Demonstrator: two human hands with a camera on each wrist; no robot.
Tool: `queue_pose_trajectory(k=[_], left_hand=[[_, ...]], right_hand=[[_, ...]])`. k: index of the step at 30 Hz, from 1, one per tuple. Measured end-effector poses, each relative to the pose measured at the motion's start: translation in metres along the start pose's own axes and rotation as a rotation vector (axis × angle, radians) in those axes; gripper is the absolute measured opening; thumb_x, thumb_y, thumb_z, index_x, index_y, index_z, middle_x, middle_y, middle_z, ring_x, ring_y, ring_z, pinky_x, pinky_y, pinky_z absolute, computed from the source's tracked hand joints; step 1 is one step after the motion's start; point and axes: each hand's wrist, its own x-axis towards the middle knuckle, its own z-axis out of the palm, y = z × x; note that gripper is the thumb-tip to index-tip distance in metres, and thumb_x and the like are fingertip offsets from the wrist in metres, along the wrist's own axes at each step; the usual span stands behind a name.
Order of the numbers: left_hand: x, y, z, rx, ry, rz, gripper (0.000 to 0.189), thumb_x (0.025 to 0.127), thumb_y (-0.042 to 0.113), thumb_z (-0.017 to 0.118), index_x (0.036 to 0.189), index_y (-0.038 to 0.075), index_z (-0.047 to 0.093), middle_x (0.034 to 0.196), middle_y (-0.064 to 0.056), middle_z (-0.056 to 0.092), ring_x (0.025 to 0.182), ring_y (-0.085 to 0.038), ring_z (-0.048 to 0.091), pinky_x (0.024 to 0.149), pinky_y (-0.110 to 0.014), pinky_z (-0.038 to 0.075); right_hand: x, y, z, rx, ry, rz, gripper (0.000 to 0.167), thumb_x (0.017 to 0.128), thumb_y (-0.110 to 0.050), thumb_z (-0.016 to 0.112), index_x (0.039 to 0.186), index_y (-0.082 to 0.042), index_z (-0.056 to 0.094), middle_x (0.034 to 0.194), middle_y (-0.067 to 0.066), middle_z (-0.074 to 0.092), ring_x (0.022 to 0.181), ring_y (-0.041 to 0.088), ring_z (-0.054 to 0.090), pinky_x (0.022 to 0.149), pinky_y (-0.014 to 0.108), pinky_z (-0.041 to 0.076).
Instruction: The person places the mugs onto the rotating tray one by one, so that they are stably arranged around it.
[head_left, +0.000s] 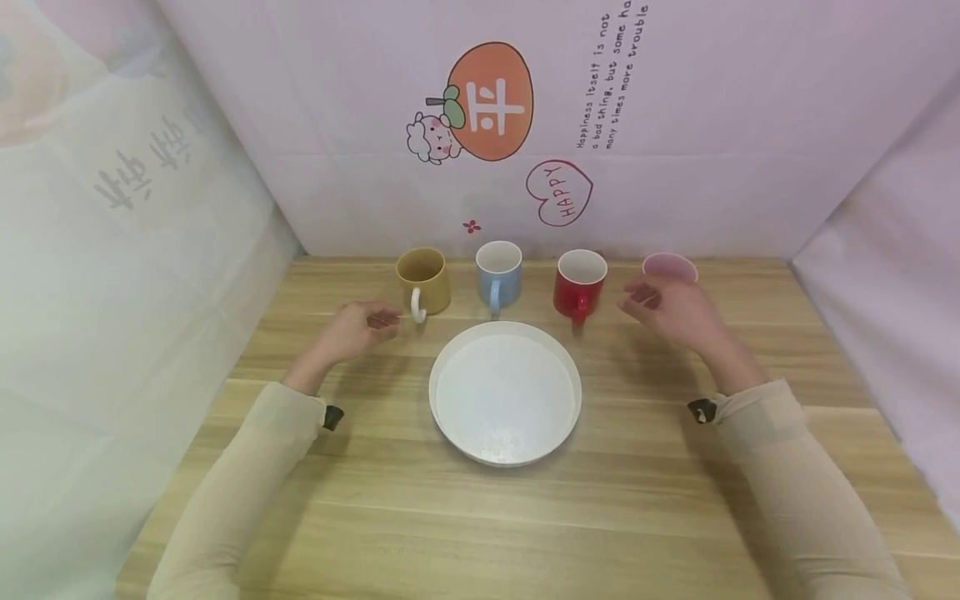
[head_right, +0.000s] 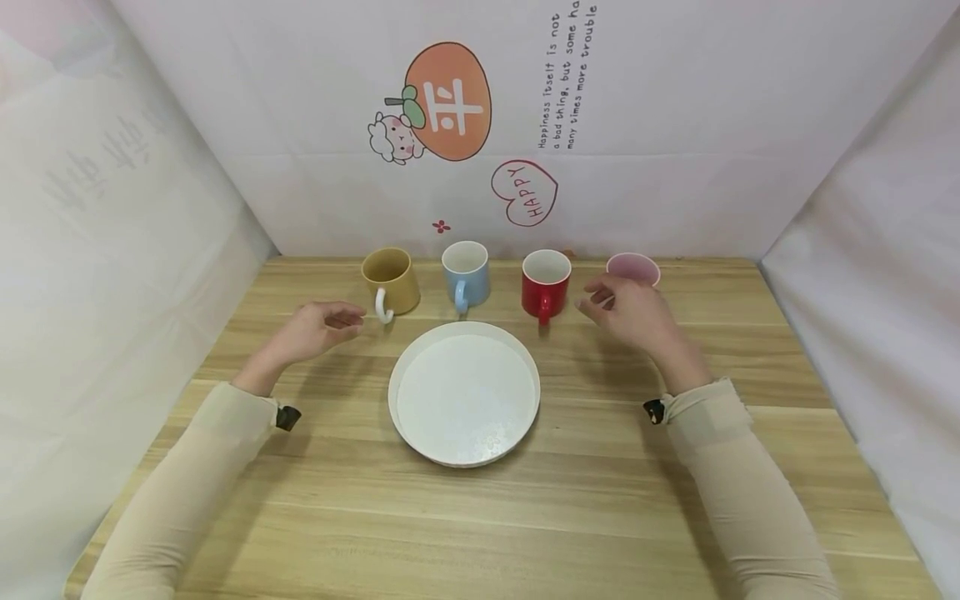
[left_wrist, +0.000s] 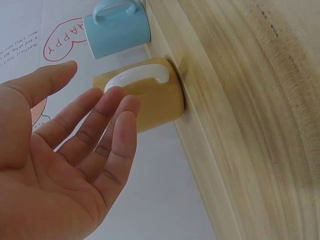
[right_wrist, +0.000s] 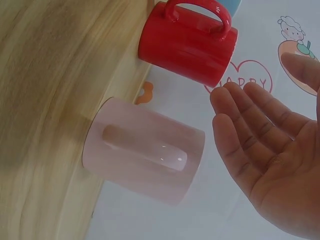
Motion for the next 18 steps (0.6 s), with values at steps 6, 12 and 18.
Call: queue_pose_trajectory(k=[6,12,18], left_hand=[[0.0,-0.001,0.003,-0.028,-0.01,0.005,0.038,0.097,0.02,0.066,0.13,0.002,0.063,0.119,-0.016,0.071,0.109,-0.033,0.069,0.092,-0.046,0.057],[-0.001,-0.004,0.008,-0.044,-0.012,0.0,0.039,0.097,0.02,0.065,0.131,0.002,0.062,0.119,-0.015,0.071,0.11,-0.032,0.068,0.094,-0.047,0.057],[-0.002,-0.005,0.011,-0.04,-0.014,-0.001,0.04,0.096,0.019,0.066,0.133,0.004,0.061,0.119,-0.014,0.071,0.111,-0.032,0.068,0.095,-0.048,0.055]], right_hand=[[0.001,-0.002,0.003,0.019,0.017,-0.002,0.032,0.096,-0.028,0.065,0.117,-0.004,0.067,0.104,0.017,0.074,0.094,0.035,0.071,0.088,0.053,0.053],[0.002,-0.003,0.005,0.028,0.011,0.007,0.034,0.096,-0.028,0.065,0.119,-0.003,0.067,0.105,0.019,0.073,0.094,0.035,0.07,0.087,0.053,0.054],[0.003,-0.004,0.007,0.032,0.0,0.018,0.037,0.097,-0.031,0.063,0.121,-0.003,0.066,0.106,0.019,0.073,0.097,0.036,0.07,0.088,0.053,0.053]])
